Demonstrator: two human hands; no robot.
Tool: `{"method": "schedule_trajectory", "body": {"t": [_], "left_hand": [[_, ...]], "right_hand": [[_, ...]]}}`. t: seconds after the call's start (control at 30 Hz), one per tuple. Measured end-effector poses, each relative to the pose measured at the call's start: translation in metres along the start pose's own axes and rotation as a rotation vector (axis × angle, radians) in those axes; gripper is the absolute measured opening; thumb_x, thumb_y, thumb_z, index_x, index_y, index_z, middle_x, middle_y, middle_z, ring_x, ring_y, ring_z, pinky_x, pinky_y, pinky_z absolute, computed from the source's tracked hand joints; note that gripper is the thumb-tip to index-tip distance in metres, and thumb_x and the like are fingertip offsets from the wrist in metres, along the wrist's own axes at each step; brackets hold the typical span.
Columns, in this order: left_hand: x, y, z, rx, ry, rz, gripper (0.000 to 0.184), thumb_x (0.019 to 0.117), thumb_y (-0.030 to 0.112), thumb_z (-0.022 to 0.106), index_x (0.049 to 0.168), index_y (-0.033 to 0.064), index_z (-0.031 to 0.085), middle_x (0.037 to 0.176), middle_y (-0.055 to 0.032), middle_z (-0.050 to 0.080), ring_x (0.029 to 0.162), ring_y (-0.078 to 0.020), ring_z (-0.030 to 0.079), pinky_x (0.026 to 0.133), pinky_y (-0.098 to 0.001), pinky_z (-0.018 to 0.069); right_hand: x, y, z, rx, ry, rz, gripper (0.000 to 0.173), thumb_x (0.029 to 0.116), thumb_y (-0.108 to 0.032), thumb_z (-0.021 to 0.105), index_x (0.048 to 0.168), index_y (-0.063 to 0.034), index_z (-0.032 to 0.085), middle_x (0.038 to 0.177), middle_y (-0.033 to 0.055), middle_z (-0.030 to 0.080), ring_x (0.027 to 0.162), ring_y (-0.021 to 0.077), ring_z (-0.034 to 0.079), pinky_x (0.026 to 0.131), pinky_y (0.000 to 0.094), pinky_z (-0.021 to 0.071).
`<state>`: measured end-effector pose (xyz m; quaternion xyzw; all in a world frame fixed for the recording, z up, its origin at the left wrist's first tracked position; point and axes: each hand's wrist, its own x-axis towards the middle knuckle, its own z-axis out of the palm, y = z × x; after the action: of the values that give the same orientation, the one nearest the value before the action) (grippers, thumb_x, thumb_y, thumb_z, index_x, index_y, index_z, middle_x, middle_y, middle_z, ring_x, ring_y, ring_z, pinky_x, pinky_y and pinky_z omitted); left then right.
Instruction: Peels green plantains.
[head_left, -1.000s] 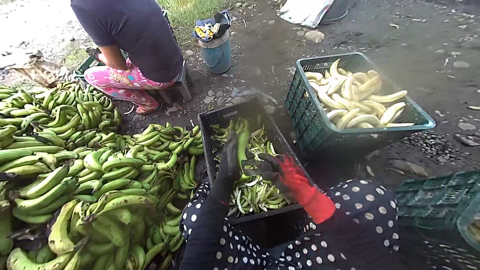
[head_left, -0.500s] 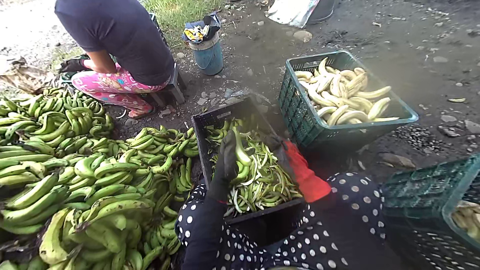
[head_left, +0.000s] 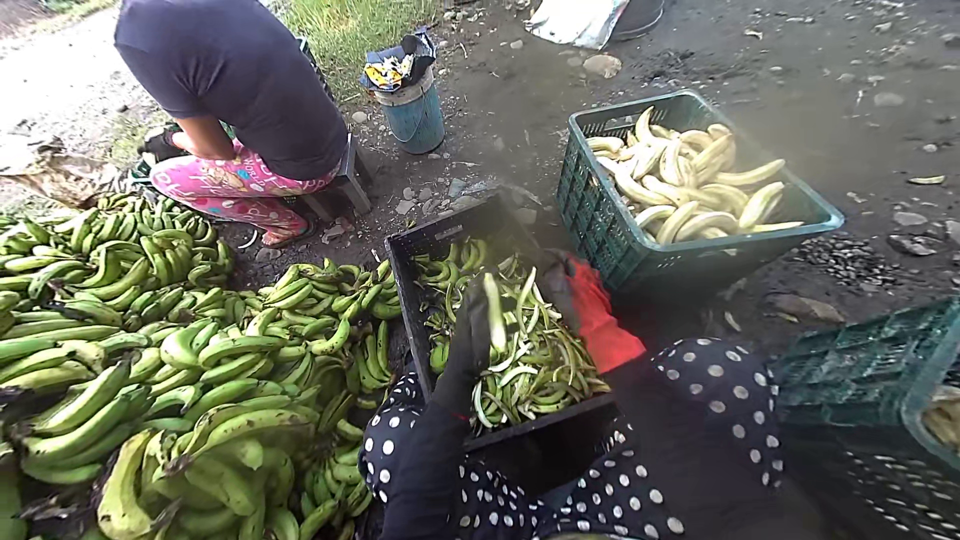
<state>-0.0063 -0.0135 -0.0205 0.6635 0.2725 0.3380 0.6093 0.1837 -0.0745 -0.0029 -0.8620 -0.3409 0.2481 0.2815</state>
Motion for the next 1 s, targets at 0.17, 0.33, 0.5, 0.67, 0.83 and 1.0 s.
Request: {"method": "schedule_trajectory", "body": {"t": [0.17,0.33,0.5,0.67,0.83,1.0], "left_hand": [[0.014,0.002,-0.003,0.098,0.405,-0.052,0.053,0.1084,0.032,0.025,0.149,0.0008,0.039,0.130,-0.0162,0.059,0.112,-0.0168,0.062,0.095,-0.0369,0.0539],[0.011,-0.010,0.002,0.012,0.308,-0.074,0.050,0.1061,0.023,0.035,0.150,-0.0019,0.034,0.131,-0.0188,0.058,0.111,-0.0165,0.062,0.096,-0.0359,0.0535],[0.000,-0.011,0.007,-0.080,-0.039,-0.133,0.060,0.1085,0.040,0.025,0.143,-0.0058,0.043,0.118,-0.0154,0.064,0.102,-0.0161,0.066,0.090,-0.0363,0.0582],[0.010,-0.001,0.003,0.087,0.370,0.030,0.049,0.1077,0.026,0.029,0.146,-0.0010,0.042,0.129,-0.0149,0.059,0.113,-0.0147,0.060,0.098,-0.0328,0.0516],[0.020,-0.004,0.013,-0.191,0.813,-0.176,0.055,0.1129,0.034,0.018,0.157,0.0014,0.023,0.153,-0.0223,0.039,0.136,-0.0244,0.045,0.112,-0.0400,0.0398],[0.007,-0.008,0.002,0.135,0.536,-0.075,0.050,0.1089,0.018,0.029,0.152,-0.0067,0.030,0.146,-0.0256,0.047,0.131,-0.0250,0.050,0.111,-0.0388,0.0420]], "right_hand": [[-0.050,0.002,-0.005,-0.086,-0.131,-0.115,0.045,0.1054,-0.029,0.052,0.147,-0.0110,0.056,0.146,0.0309,0.052,0.137,0.0503,0.047,0.109,0.0674,0.0371],[-0.065,0.003,0.024,-0.116,-0.174,-0.079,0.050,0.1021,-0.043,0.052,0.148,-0.0226,0.057,0.147,0.0292,0.050,0.139,0.0529,0.041,0.106,0.0740,0.0336],[-0.014,-0.008,0.013,-0.064,-0.075,0.030,0.044,0.1070,-0.038,0.050,0.147,-0.0195,0.056,0.145,0.0281,0.053,0.136,0.0487,0.047,0.105,0.0678,0.0387],[-0.031,-0.006,0.009,-0.075,-0.110,-0.050,0.048,0.1050,-0.033,0.053,0.149,-0.0139,0.054,0.146,0.0296,0.052,0.137,0.0498,0.046,0.108,0.0676,0.0381],[-0.074,0.004,0.038,-0.163,-0.103,-0.166,0.054,0.0982,-0.052,0.050,0.149,-0.0353,0.054,0.143,0.0235,0.056,0.134,0.0511,0.047,0.100,0.0715,0.0391],[-0.060,-0.005,0.031,-0.139,-0.108,-0.149,0.049,0.1000,-0.046,0.052,0.145,-0.0287,0.059,0.144,0.0253,0.055,0.136,0.0504,0.046,0.104,0.0722,0.0353]]}}
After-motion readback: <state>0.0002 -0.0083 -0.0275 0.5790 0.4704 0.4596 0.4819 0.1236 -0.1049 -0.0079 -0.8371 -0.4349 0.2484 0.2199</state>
